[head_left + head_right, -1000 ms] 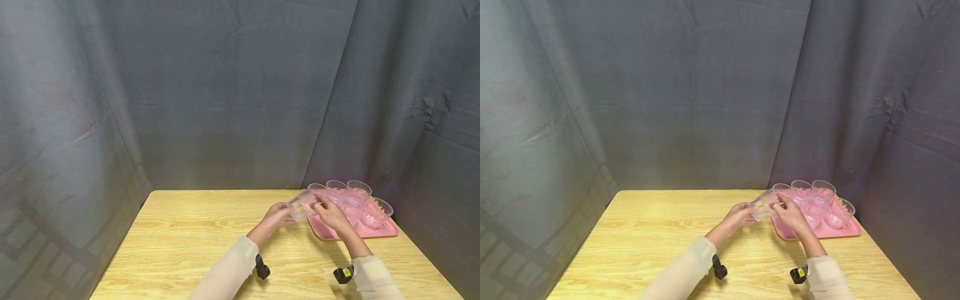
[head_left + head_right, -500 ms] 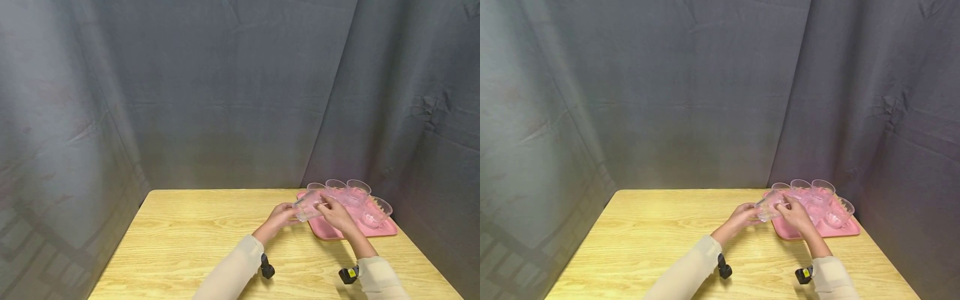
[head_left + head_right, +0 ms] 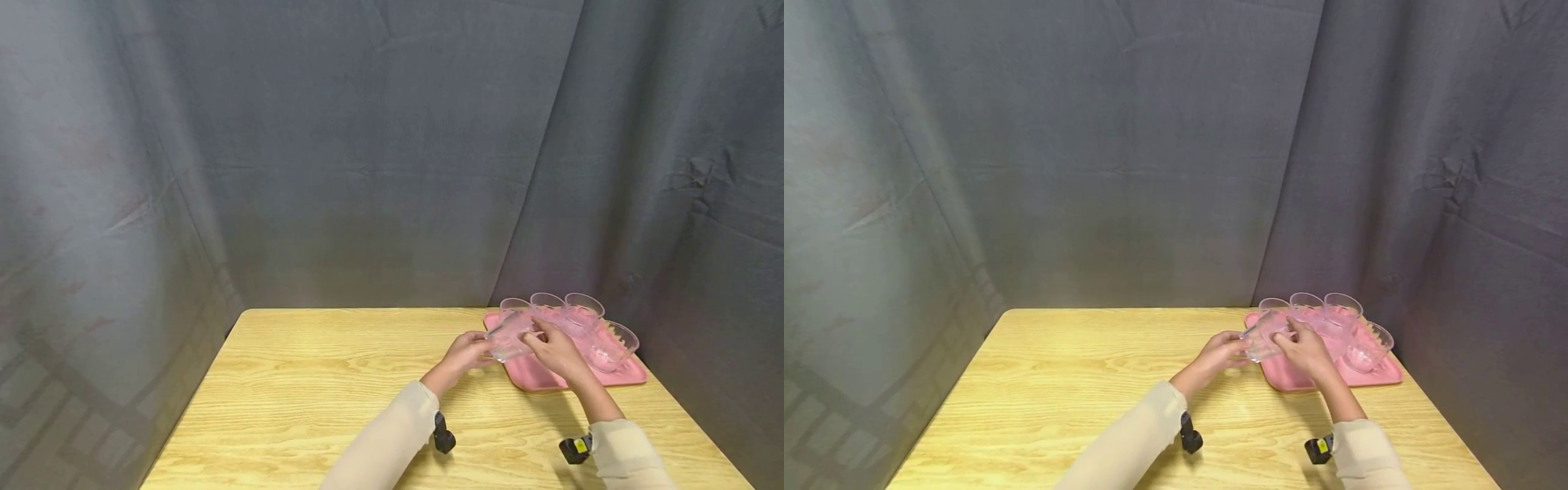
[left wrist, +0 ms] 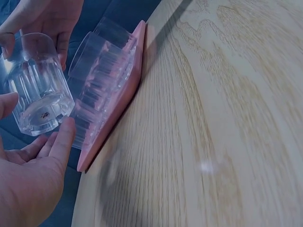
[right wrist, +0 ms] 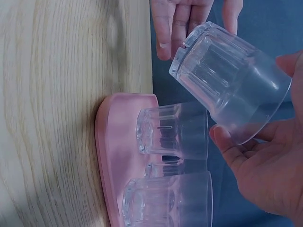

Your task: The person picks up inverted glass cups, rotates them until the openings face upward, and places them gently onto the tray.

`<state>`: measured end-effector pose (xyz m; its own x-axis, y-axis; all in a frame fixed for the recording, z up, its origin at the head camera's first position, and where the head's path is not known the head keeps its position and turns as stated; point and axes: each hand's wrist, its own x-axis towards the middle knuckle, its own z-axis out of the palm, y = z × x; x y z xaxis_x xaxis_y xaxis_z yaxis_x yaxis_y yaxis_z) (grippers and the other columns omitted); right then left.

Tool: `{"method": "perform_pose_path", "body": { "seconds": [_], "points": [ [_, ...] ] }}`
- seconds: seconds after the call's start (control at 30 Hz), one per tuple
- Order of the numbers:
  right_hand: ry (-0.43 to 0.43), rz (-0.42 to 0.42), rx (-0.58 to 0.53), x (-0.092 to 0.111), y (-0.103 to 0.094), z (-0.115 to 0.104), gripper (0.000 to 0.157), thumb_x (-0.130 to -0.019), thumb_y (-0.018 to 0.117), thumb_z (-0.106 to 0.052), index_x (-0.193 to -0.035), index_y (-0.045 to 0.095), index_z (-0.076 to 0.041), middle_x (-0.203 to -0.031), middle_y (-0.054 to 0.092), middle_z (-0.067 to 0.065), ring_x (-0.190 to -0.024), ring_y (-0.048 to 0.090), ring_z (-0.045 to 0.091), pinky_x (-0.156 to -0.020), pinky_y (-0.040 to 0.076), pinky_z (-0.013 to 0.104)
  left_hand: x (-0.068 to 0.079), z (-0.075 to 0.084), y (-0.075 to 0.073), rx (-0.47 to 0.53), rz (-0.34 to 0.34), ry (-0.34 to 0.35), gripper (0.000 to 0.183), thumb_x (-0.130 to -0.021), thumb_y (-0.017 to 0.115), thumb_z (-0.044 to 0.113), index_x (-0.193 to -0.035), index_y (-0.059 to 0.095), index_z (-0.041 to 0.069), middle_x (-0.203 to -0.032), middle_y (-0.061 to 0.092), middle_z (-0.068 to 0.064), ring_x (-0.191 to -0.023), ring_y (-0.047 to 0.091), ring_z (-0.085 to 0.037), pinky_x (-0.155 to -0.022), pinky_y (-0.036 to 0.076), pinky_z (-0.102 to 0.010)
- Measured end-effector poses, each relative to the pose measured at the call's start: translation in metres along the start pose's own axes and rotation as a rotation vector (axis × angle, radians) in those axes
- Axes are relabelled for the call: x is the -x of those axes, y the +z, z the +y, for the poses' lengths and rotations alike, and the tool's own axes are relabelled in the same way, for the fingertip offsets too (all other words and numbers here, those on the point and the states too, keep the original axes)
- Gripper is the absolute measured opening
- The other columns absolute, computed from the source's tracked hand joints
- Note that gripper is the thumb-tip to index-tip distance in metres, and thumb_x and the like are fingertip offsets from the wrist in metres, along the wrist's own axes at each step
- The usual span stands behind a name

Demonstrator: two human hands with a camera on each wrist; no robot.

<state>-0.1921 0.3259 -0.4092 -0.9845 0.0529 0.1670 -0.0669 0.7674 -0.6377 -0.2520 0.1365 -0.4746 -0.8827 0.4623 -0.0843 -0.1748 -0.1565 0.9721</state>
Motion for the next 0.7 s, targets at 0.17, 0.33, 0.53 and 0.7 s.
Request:
{"method": "perform_pose_path", "body": {
  "seconds": [0.17, 0.33, 0.53, 0.7],
  "points": [
    [-0.015, 0.009, 0.016, -0.001, -0.004, 0.001, 0.067, -0.097, 0.057, -0.025, -0.143, 0.038, 0.019, -0.125, 0.058, 0.036, -0.106, 0.062, 0.047, -0.083, 0.055, 0.048, -0.002, -0.001, 0.002, 0.001, 0.013, -0.014, 0.043, -0.095, 0.070, 0.017, -0.128, 0.056, -0.006, -0.106, 0.066, -0.010, -0.093, 0.067, -0.020, -0.090, 0.059, -0.040],
    [0.001, 0.001, 0.041, -0.001, -0.008, 0.001, 0.069, -0.098, 0.057, -0.027, -0.144, 0.036, 0.020, -0.126, 0.058, 0.035, -0.105, 0.064, 0.044, -0.078, 0.055, 0.042, -0.004, -0.004, 0.004, -0.017, 0.022, -0.015, 0.044, -0.095, 0.070, 0.018, -0.129, 0.056, -0.007, -0.106, 0.067, -0.010, -0.096, 0.068, -0.025, -0.092, 0.058, -0.043],
    [0.019, -0.001, 0.092, 0.000, -0.011, 0.002, 0.073, -0.097, 0.057, -0.031, -0.146, 0.035, 0.019, -0.129, 0.057, 0.036, -0.107, 0.064, 0.045, -0.083, 0.055, 0.051, -0.007, -0.009, 0.007, -0.035, 0.039, -0.013, 0.039, -0.095, 0.069, 0.017, -0.125, 0.058, -0.005, -0.101, 0.067, -0.011, -0.104, 0.067, -0.039, -0.091, 0.058, -0.044],
    [0.025, 0.004, 0.111, 0.002, -0.012, 0.003, 0.074, -0.097, 0.058, -0.032, -0.146, 0.034, 0.019, -0.129, 0.056, 0.036, -0.107, 0.063, 0.046, -0.085, 0.054, 0.054, -0.007, -0.011, 0.010, -0.035, 0.050, -0.018, 0.036, -0.095, 0.069, 0.017, -0.122, 0.059, -0.004, -0.107, 0.067, -0.018, -0.105, 0.066, -0.040, -0.092, 0.057, -0.046]
  ]
}}
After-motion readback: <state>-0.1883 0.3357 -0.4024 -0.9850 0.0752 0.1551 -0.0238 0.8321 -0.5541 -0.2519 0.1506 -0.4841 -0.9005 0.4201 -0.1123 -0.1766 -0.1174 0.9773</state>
